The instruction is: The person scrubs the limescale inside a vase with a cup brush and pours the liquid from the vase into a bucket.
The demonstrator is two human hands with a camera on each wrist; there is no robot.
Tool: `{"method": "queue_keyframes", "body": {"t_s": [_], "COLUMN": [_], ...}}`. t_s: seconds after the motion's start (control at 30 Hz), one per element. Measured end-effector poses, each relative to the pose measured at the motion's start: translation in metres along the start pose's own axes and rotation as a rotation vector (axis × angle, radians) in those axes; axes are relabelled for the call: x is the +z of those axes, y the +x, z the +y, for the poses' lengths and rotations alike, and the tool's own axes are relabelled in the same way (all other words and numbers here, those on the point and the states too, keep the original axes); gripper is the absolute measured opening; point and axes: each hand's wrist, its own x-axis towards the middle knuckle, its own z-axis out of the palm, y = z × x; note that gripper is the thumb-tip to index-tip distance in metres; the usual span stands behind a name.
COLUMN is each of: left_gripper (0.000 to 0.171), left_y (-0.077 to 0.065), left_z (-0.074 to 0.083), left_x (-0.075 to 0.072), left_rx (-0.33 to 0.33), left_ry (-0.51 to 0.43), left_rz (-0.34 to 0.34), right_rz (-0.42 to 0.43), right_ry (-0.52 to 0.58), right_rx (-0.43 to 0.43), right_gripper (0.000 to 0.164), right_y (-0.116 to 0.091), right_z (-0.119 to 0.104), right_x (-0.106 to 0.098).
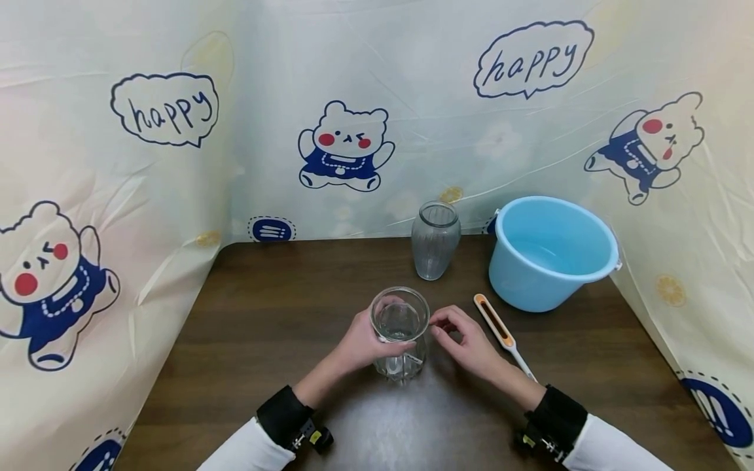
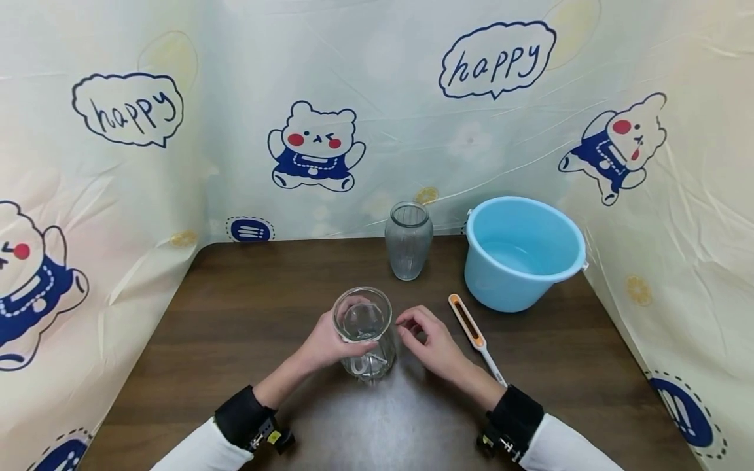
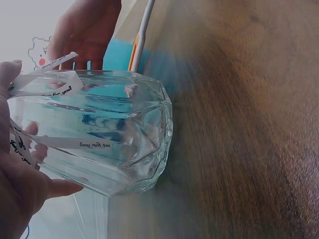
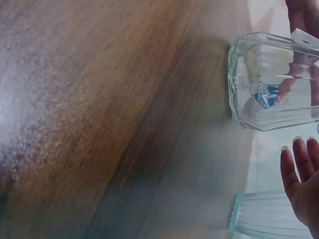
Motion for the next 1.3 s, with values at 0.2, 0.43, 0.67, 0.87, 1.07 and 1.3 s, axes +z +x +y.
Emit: {"method": "queue_keyframes", "body": {"t_s": [0.2, 0.43, 0.67, 0.87, 1.07, 1.3], "left_gripper": [0.073, 0.074, 0.075, 0.088, 0.089, 0.045], "left_y": [-0.005, -0.008, -0.010, -0.011, -0.016, -0.020], "left_z": [0.014, 0.008, 0.000, 0.001, -0.001, 0.001], "left_x": [0.005, 0.010, 0.008, 0.005, -0.008, -0.045], "left_rx": [0.007, 0.044, 0.076, 0.045, 0.010, 0.094], "left_ry": [0.026, 0.012, -0.024, -0.046, 0.007, 0.188], "left_rz": [-0.008, -0.026, -0.049, -0.095, -0.131, -0.194], "right_rz": [-0.014, -0.049, -0.038, -0.044, -0.018, 0.009], "right_ry": [0.000, 0.037, 0.020, -0.017, -0.106, -0.289], "right_rx": [0.021, 0.028, 0.009, 0.024, 0.037, 0.099], "right_gripper": [0.015, 0.015, 0.015, 0.014, 0.015, 0.013], "right_y": [-0.004, -0.006, -0.005, -0.005, -0.002, -0.002], "right_z": [0.004, 0.009, 0.008, 0.008, 0.009, 0.016], "right_x": [-0.001, -0.004, -0.004, -0.008, -0.023, -0.048]}}
